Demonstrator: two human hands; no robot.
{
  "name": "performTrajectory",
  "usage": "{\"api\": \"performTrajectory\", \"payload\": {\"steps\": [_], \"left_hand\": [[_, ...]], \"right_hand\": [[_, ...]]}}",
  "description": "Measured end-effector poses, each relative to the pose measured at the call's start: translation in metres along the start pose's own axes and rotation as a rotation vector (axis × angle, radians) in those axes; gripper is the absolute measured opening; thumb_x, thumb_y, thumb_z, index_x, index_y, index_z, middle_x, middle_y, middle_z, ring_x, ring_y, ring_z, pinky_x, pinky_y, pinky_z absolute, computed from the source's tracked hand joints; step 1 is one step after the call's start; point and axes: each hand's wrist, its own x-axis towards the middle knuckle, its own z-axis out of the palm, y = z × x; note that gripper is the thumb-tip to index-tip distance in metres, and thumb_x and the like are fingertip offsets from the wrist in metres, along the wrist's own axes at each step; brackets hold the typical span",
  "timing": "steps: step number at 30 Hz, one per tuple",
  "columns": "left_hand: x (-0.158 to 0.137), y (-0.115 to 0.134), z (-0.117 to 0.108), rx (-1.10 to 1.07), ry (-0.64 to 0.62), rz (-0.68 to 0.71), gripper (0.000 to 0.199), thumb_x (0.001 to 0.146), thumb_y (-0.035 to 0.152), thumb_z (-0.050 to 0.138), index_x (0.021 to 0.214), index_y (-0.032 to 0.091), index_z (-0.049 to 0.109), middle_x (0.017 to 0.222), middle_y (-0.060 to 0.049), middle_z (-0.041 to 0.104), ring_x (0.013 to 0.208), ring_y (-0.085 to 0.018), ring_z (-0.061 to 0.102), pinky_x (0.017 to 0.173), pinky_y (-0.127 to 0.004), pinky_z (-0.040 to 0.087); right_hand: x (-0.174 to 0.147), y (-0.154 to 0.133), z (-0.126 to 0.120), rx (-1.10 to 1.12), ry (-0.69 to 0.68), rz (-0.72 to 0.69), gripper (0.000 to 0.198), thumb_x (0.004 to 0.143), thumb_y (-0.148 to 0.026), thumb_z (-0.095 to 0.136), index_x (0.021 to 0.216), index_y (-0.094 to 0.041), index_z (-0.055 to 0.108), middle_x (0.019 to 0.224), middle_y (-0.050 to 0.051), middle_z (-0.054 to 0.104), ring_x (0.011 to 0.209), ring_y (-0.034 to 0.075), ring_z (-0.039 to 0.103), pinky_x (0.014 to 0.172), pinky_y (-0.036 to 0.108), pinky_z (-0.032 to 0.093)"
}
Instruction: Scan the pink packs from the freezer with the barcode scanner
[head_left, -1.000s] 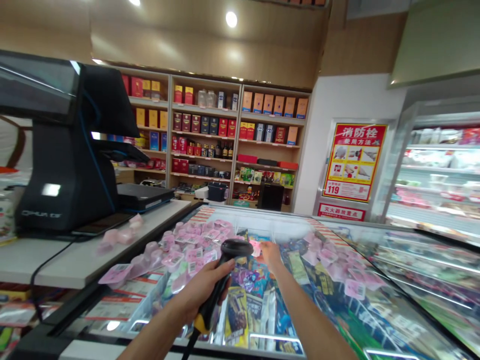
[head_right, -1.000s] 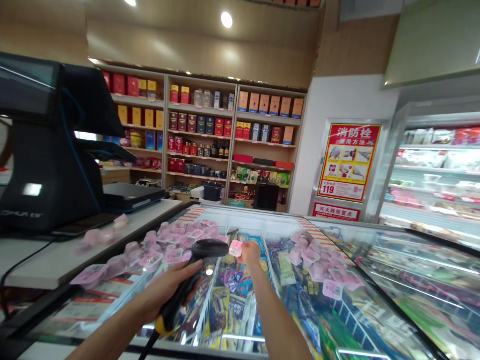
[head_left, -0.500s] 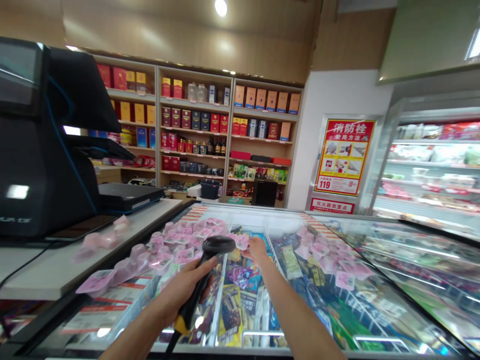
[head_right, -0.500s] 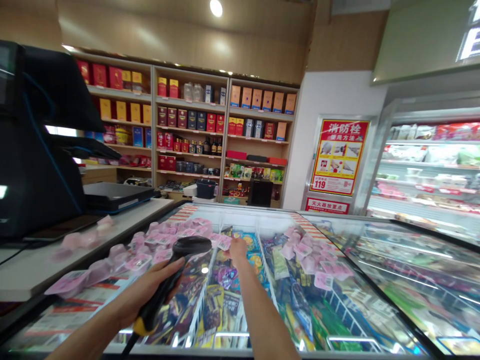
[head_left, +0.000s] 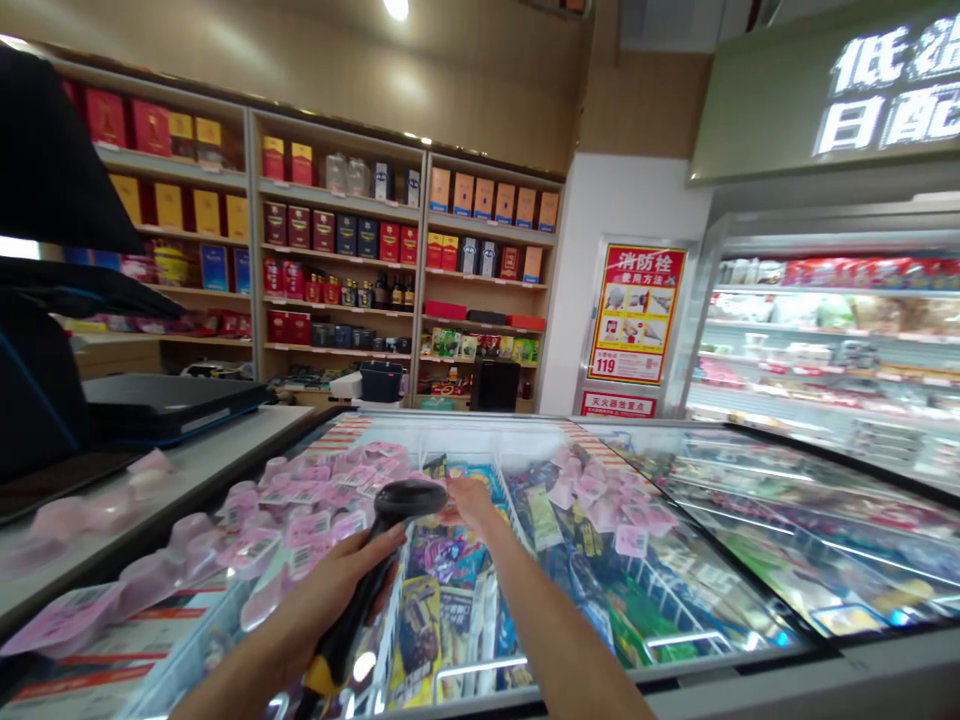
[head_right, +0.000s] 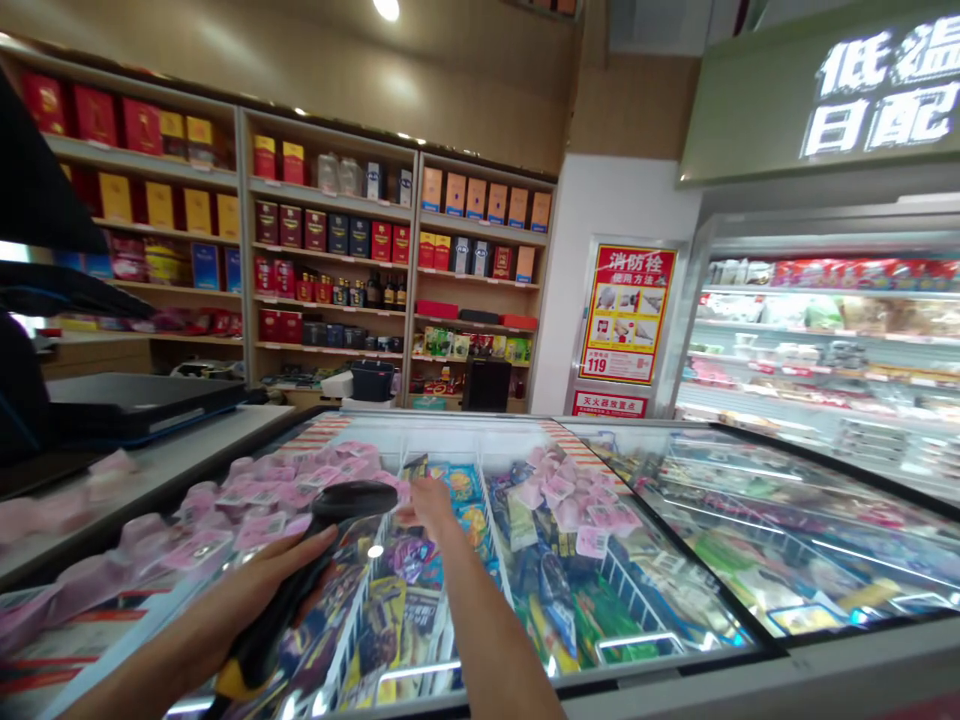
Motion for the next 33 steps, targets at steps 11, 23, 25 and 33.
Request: {"api": "performTrajectory", "payload": {"steps": [11, 23, 25, 33], "left_hand": [[0.009, -0.007, 0.006, 0.067, -0.090, 0.024, 0.038, 0.060, 0.055, 0.053, 0.054, 0.017, 0.049, 0.039, 0.004, 0.050, 0.034, -0.007, 0.041, 0.036, -0.017, 0.032], [0.001, -0.005, -0.008, 0.030, -0.060, 0.026, 0.036, 0.060, 0.052, 0.055, 0.058, 0.017, 0.048, 0.043, 0.005, 0.051, 0.036, -0.007, 0.041, 0.036, -0.018, 0.033], [-0.002, -0.004, -0.011, 0.019, -0.071, 0.039, 0.036, 0.061, 0.052, 0.054, 0.056, 0.017, 0.047, 0.041, 0.005, 0.049, 0.035, -0.006, 0.040, 0.036, -0.018, 0.031], [-0.012, -0.001, -0.011, -0.070, -0.052, 0.028, 0.033, 0.061, 0.048, 0.057, 0.056, 0.018, 0.045, 0.043, 0.006, 0.048, 0.036, -0.006, 0.040, 0.037, -0.017, 0.030]], "right_hand": [[-0.026, -0.001, -0.155, -1.270, 0.597, -0.054, 0.025, 0.071, -0.019, 0.047, 0.093, -0.015, 0.058, 0.096, 0.015, 0.057, 0.099, 0.029, 0.046, 0.076, 0.040, 0.034], [-0.006, 0.011, -0.101, -0.252, 0.451, -0.050, 0.024, 0.069, -0.024, 0.043, 0.091, -0.017, 0.050, 0.082, 0.007, 0.060, 0.079, 0.018, 0.055, 0.067, 0.029, 0.039], [-0.002, 0.009, -0.087, -0.005, 0.374, -0.005, 0.023, 0.072, -0.028, 0.035, 0.085, -0.018, 0.050, 0.069, 0.004, 0.059, 0.065, 0.016, 0.056, 0.059, 0.028, 0.041], [-0.003, -0.001, -0.037, 0.510, 0.055, 0.088, 0.016, 0.068, -0.029, 0.035, 0.066, -0.019, 0.047, 0.051, 0.000, 0.050, 0.048, 0.011, 0.050, 0.050, 0.022, 0.040]]}}
